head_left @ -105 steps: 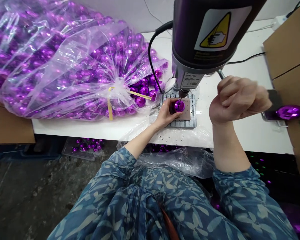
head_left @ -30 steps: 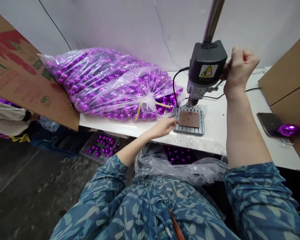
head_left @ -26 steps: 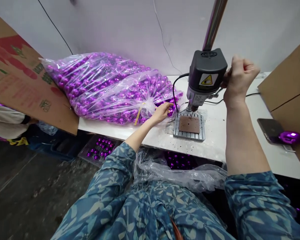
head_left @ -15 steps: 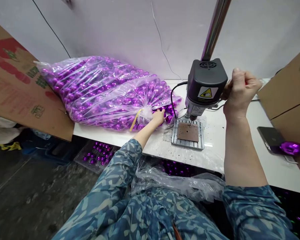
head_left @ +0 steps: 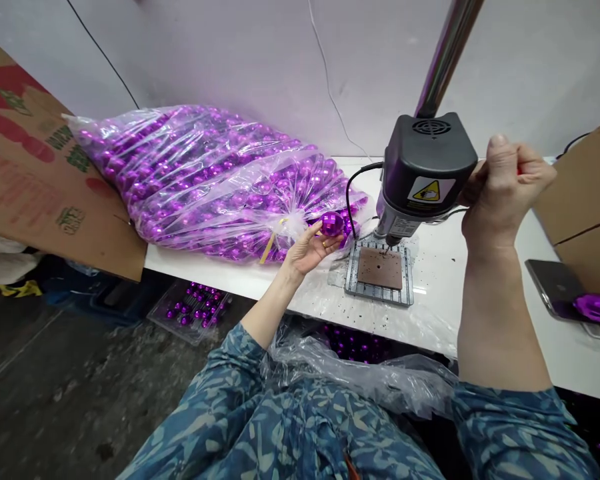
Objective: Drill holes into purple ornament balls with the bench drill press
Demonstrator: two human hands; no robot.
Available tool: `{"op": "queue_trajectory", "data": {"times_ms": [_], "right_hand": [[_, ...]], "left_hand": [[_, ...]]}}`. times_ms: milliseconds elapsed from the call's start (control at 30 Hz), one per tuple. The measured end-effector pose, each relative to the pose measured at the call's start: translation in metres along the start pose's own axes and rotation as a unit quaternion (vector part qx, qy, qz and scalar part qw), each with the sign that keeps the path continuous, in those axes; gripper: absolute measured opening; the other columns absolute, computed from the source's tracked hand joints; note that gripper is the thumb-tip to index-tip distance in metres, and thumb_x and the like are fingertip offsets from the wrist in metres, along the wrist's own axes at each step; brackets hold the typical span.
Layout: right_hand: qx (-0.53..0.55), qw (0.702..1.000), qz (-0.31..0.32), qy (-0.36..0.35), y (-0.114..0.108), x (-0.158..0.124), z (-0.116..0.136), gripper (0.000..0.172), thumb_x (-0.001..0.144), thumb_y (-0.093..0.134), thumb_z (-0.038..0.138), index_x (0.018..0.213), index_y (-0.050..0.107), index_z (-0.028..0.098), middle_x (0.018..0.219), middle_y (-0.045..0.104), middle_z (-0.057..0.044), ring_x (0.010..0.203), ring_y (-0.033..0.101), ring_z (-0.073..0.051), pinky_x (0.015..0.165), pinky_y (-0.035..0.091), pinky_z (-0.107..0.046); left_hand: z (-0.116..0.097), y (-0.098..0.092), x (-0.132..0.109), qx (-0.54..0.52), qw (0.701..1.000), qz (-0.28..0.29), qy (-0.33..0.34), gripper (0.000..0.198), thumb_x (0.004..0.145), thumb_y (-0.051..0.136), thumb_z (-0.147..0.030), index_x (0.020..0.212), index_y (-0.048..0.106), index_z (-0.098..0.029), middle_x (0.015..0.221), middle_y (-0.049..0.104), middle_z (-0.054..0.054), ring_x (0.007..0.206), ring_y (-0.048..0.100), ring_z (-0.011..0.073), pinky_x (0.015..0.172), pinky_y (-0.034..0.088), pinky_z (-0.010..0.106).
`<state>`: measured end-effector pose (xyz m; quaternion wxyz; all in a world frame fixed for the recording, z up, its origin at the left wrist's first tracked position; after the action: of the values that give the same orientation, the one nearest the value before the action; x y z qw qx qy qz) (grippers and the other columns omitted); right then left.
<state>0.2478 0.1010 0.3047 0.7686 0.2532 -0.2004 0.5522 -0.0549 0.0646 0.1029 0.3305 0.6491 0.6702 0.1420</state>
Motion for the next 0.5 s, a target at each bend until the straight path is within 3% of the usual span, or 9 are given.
{"op": "queue_trajectory", "data": {"times_ms": [67,200,333,500], "right_hand": [[-0.004,1.000,0.001,-0.001,-0.001,0.001,0.000,0.065,0.087,0.074,0.069,0.064,0.038,0.020,0.053,0.037,0.005,0.044,0.032,-0.004,0.044,0.027,-0.025],[-0.013,1.000,-0.001,-0.007,-0.002,0.001,0.001,0.065,0.088,0.074,0.068,0.063,0.038,0.019,0.052,0.036,0.005,0.044,0.032,-0.004,0.044,0.026,-0.026],[-0.019,1.000,-0.003,-0.010,-0.003,0.001,0.001,0.064,0.090,0.073,0.066,0.064,0.037,0.019,0.052,0.034,0.006,0.044,0.031,-0.003,0.044,0.024,-0.024],[-0.022,1.000,0.004,-0.007,-0.001,0.002,0.000,0.066,0.092,0.071,0.068,0.066,0.035,0.019,0.054,0.038,0.005,0.047,0.034,-0.002,0.049,0.028,-0.022]], "left_hand": [[0.008,0.009,-0.005,-0.054,0.998,0.004,-0.037,0.034,0.108,0.069,-0.041,0.134,0.068,-0.019,0.106,0.081,0.008,0.094,0.082,0.0194,0.098,0.065,0.036],[0.024,0.019,-0.009,-0.100,0.992,0.006,-0.077,0.044,0.110,0.064,-0.057,0.129,0.070,-0.018,0.099,0.079,0.008,0.079,0.075,0.0166,0.080,0.063,0.030],[0.042,0.022,-0.014,-0.104,0.987,0.011,-0.121,0.036,0.113,0.058,-0.047,0.123,0.072,-0.015,0.091,0.079,0.009,0.066,0.066,0.0138,0.067,0.057,0.026],[0.058,0.022,-0.021,-0.098,0.984,0.009,-0.146,0.041,0.116,0.043,-0.040,0.115,0.071,-0.011,0.090,0.079,0.014,0.066,0.066,0.0149,0.066,0.056,0.026]]}}
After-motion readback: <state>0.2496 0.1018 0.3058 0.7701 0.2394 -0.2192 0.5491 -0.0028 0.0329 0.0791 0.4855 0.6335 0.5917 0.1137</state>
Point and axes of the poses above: each hand's wrist, its own x-axis towards the middle knuckle, its own y-axis out of the palm, z = x × y, the point moved 10 cm from there along x, towards the middle knuckle
